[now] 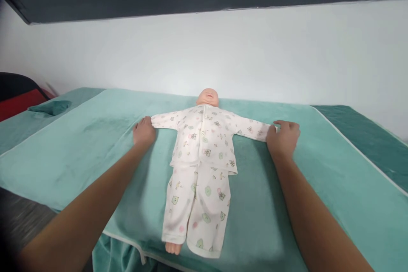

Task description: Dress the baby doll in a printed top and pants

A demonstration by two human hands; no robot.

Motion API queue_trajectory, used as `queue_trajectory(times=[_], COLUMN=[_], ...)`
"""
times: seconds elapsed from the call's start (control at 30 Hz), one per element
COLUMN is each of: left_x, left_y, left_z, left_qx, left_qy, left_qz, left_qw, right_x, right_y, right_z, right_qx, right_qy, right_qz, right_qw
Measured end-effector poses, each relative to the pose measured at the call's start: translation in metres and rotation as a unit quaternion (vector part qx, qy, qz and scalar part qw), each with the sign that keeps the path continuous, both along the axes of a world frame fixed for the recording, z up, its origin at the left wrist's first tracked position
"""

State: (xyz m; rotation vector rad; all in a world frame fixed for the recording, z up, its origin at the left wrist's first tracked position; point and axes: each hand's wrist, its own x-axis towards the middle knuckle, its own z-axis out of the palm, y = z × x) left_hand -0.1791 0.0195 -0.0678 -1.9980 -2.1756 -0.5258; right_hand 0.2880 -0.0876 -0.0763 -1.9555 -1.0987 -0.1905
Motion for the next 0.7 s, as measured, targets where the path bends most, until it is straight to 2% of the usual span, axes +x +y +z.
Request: queue_trajectory(times=[0.07, 0.13, 0.23, 0.3, 0.37, 0.47, 0.57, 0.7], left_x=[0.001, 0.001, 0.000, -0.001, -0.001, -0.001, -0.001, -0.001], left_y=[-0.001, -0.001, -0.001, -0.001, 0.000, 0.000, 0.000, 0.000], left_z=[0.000, 0.000, -0.001, -0.002, -0.004, -0.005, -0.005, -0.006], left_qx=[0.007, 0.014, 0.016, 0.014, 0.017, 0.024, 0.022, 0.028], left_qy=[-0.001, -0.002, -0.005, -0.006, -0.005, -0.001, -0.002, -0.003], left_qz=[0.000, -0.001, -0.006, -0.006, -0.003, 0.000, 0.001, 0.000], left_qw=[1.000, 1.000, 1.000, 1.000, 1.000, 1.000, 1.000, 1.000], right_x=[-0.018, -0.046, -0.096, -0.125, -0.147, -0.161, -0.161, -0.154], right_y=[-0.004, -0.006, -0.004, 0.003, 0.013, 0.028, 0.035, 0.034], right_z=[0.005, 0.012, 0.030, 0.045, 0.059, 0.071, 0.071, 0.065], right_qx=[0.062, 0.112, 0.125, 0.134, 0.130, 0.079, 0.026, 0.009], right_qy=[-0.035, -0.036, 0.030, 0.065, 0.099, 0.152, 0.205, 0.235], right_qz=[0.053, 0.145, 0.272, 0.329, 0.356, 0.379, 0.386, 0.377], right_qw=[0.996, 0.982, 0.954, 0.933, 0.920, 0.909, 0.899, 0.896])
